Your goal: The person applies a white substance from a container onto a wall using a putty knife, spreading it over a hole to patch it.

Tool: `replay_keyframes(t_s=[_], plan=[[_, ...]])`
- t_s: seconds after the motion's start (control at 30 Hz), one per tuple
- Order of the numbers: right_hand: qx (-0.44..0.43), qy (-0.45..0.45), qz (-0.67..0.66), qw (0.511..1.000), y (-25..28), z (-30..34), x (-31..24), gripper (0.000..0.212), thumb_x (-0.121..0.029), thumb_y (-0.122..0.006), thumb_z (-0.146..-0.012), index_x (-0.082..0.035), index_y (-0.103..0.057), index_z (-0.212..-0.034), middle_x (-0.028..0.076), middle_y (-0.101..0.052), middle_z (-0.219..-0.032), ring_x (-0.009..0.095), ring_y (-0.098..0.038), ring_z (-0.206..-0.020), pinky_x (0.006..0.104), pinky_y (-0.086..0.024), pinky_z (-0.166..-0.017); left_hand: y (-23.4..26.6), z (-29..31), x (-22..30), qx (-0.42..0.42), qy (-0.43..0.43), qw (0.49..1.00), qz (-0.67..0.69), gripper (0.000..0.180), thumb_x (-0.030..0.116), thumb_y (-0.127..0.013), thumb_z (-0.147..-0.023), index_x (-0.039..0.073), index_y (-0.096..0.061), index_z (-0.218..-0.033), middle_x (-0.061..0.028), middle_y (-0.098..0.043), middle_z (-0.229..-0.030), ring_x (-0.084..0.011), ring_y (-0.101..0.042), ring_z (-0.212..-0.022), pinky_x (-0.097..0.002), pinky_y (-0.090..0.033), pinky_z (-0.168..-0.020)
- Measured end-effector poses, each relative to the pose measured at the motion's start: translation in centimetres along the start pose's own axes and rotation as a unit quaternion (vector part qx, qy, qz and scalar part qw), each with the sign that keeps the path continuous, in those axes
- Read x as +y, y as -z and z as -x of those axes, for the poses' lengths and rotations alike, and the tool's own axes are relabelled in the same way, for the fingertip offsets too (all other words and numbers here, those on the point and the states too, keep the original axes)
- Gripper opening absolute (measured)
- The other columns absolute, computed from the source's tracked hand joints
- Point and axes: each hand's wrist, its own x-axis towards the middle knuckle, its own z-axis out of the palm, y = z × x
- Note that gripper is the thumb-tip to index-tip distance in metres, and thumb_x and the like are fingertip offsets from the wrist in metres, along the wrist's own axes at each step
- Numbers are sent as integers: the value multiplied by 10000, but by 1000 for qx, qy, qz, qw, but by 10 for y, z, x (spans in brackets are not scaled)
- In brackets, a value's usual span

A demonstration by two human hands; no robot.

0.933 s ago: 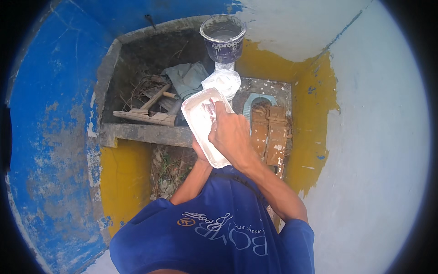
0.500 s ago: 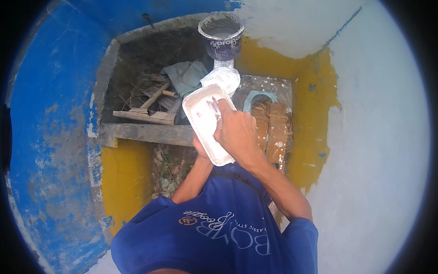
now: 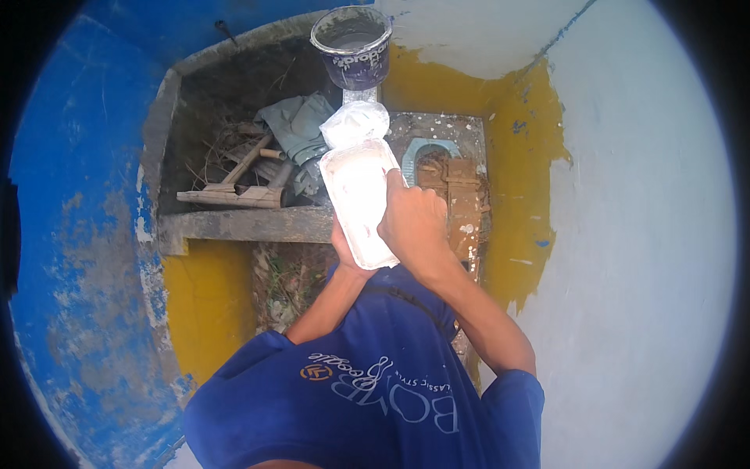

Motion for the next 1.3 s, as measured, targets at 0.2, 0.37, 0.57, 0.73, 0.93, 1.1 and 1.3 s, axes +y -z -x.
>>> replay_keyframes(t_s=[0.2, 0.37, 0.57, 0.73, 0.93, 1.1, 1.3], plan=[[-11, -9, -50, 999, 3, 7, -5, 410, -18, -560, -696, 59, -540, -1099, 291, -590, -638, 467, -596, -606, 552, -474, -624, 8, 1, -4, 18, 16, 1000, -8, 621, 496, -286, -975, 108, -308, -1459, -104, -399, -1452, -279, -433, -1300, -436, -350, -1088], [22, -10, -118, 993, -5, 5, -5, 402, -32, -567, -707, 67, -524, -1094, 305, -590, -680, 477, -590, -647, 543, -468, -654, 0, -2, -4, 10, 14, 1000, 25, 601, 469, -306, -978, 106, -312, -1457, -109, -407, -1444, -279, -442, -1290, -435, -354, -1086], [72, 60, -195, 976, 13, 1, 3, 359, -46, -573, -727, 32, -522, -1074, 279, -588, -673, 461, -593, -648, 527, -469, -631, 6, -9, 9, -84, -13, 993, -80, 654, 525, -333, -968, 104, -285, -1466, -115, -412, -1440, -296, -420, -1308, -452, -314, -1112], [10, 117, -91, 989, -6, 0, -4, 303, -58, -570, -751, 18, -522, -1040, 248, -586, -600, 431, -605, -583, 526, -468, -578, 17, -10, 2, 16, -12, 999, -34, 585, 397, -378, -944, 86, -336, -1437, -114, -465, -1380, -278, -470, -1260, -439, -375, -1070], [-6, 76, -99, 992, -1, 0, -12, 335, -33, -556, -741, 39, -512, -1065, 268, -581, -610, 439, -600, -582, 531, -468, -584, 4, -12, 4, 16, -36, 998, -51, 625, 451, -357, -938, 100, -308, -1453, -118, -416, -1425, -289, -441, -1288, -444, -350, -1091], [12, 34, -110, 993, 2, -7, -13, 413, -19, -559, -718, 60, -473, -1115, 288, -564, -618, 468, -576, -593, 539, -460, -610, 5, -13, 7, -17, -38, 999, -33, 601, 457, -334, -967, 98, -314, -1449, -110, -428, -1419, -281, -448, -1281, -440, -346, -1093], [1, 70, -133, 989, -1, -4, -17, 335, -31, -554, -751, 53, -484, -1068, 288, -577, -620, 464, -592, -603, 536, -468, -602, 5, -15, 9, -25, -48, 998, -36, 582, 465, -305, -997, 97, -316, -1448, -105, -439, -1414, -270, -450, -1279, -436, -349, -1089]])
